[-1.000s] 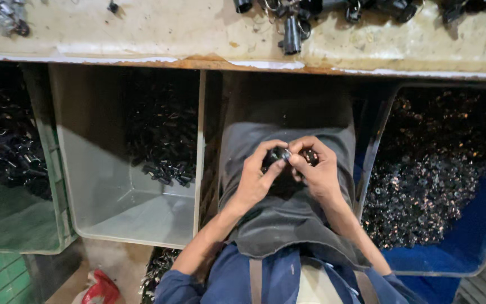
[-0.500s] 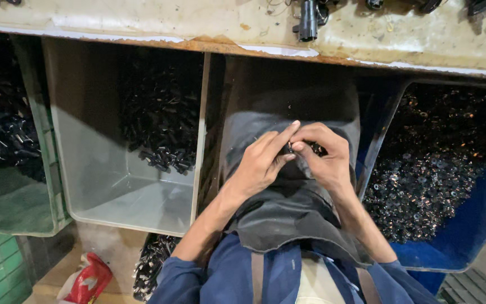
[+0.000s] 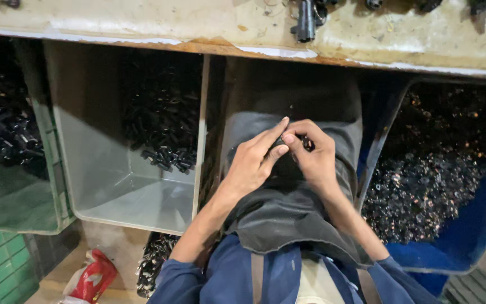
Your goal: The person picks small black cylindrical components from a bin, holds and turns them in both hands to check them, and places selected pieces onto the workbench among a large pile of similar parts. They repeat this pick-inspect-place cycle continuously, occasionally reaching into different bins for more parts.
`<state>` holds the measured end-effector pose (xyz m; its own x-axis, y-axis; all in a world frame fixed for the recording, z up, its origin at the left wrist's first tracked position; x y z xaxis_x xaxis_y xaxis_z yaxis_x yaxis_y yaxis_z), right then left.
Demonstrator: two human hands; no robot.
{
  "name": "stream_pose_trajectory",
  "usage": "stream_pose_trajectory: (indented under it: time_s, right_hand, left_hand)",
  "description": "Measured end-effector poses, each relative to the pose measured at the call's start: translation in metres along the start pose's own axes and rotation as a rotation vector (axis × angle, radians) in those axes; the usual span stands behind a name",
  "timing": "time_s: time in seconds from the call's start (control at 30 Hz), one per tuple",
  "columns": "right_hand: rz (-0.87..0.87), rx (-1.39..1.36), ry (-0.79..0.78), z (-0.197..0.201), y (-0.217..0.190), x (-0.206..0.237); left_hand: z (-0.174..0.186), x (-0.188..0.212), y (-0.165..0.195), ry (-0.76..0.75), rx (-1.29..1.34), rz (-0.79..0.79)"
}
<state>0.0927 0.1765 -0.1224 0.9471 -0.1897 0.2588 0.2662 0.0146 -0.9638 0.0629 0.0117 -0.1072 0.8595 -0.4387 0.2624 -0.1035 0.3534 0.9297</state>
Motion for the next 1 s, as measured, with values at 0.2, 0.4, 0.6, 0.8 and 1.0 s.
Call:
stream_pose_trajectory:
  time_s: [0.2, 0.4, 0.6, 0.8, 1.0]
  right_hand:
    - [0.319, 0.211, 0.084, -0.005, 0.001, 0.009]
    - [-0.096, -0.128, 0.021, -0.002, 0.013, 0.007]
    - [0.402, 0.222, 0.060, -0.007, 0.006, 0.012]
    - [-0.240, -0.564, -0.008, 0.008, 0.033, 0.010]
    - [-0.286, -1.127, -0.170, 0.021, 0.031, 0.007]
  left_hand:
    - [-0.013, -0.002, -0.011, -0.016, 0.129, 0.045]
    - [-0.009, -0.005, -0.022, -0.042, 0.214, 0.060]
    - [-0.012, -0.003, -0.018, 0.006, 0.103, 0.076]
    - [0.028, 0.002, -0.036, 0.290, 0.351, 0.217]
    - [0.109, 0.014, -0.056, 0.731, -0.064, 0.086]
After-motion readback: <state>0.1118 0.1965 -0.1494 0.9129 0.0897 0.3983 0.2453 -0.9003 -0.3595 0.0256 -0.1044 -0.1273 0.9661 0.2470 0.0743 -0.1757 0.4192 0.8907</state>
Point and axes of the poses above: each hand's wrist, its own x-axis away from the middle knuckle, its own z-axis out of the back of the hand, y = z × x, the point moved 2 cm from there along -x, towards the middle knuckle, and after that the axes turned 4 degrees about z, right-handed, at the moved point
